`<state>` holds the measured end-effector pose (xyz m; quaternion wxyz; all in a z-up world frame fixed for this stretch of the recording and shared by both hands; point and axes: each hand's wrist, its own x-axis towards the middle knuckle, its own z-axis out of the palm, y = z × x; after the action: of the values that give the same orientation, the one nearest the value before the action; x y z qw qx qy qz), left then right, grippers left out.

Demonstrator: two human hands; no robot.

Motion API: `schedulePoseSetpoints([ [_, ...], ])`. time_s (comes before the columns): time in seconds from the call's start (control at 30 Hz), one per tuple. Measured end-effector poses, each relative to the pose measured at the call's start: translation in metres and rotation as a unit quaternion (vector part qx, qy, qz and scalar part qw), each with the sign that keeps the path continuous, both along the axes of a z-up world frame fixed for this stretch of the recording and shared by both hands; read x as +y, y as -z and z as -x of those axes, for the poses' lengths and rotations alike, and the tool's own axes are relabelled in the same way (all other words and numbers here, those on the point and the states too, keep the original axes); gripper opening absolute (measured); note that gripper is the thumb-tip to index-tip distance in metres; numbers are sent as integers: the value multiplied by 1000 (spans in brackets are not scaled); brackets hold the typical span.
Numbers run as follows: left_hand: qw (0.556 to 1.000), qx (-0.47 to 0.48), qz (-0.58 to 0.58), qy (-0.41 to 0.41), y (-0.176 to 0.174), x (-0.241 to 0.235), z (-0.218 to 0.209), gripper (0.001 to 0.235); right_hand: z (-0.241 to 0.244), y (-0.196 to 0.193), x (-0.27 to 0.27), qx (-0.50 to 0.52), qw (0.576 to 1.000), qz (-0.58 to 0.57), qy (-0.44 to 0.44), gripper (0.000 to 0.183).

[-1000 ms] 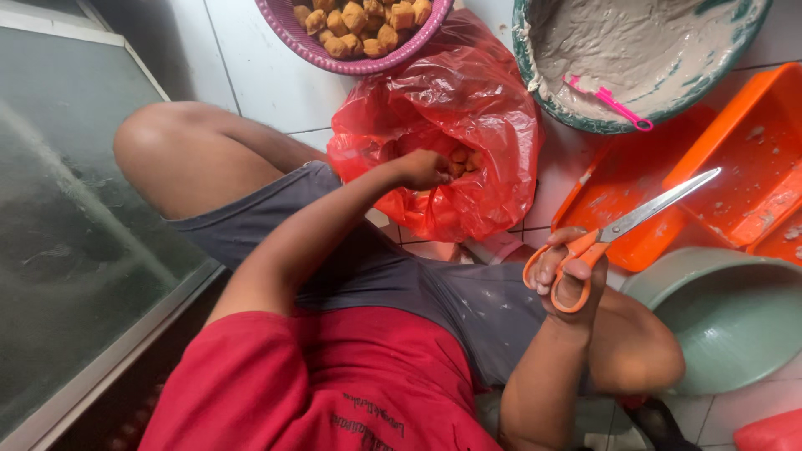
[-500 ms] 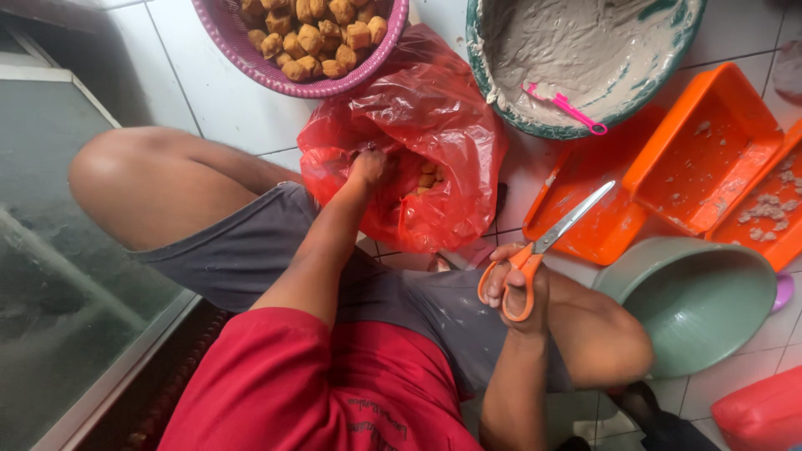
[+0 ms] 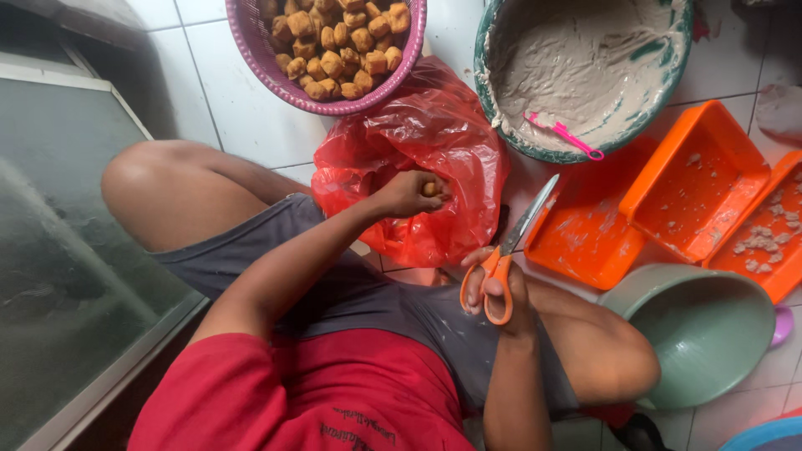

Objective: The person sits on the floor and uses orange-handled scissors to cut small, round, fried dough pieces into smaller fragments. The cut pieces are placed into a red plastic bag. A pink basket of uncut dough and a bowl of batter are visible nearby.

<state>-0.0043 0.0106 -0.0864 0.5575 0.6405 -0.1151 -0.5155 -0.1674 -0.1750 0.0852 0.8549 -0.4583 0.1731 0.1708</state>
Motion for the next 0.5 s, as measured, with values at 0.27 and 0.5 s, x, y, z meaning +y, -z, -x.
schedulePoseSetpoints([
  [0.27, 860, 305, 316, -260, -126, -19, -4, 44, -3, -33, 15, -66, 977, -126, -159, 102],
  [0.5, 867, 284, 341, -228, -145, -26, 4, 44, 1, -43, 18, -91, 973, -115, -178, 99],
])
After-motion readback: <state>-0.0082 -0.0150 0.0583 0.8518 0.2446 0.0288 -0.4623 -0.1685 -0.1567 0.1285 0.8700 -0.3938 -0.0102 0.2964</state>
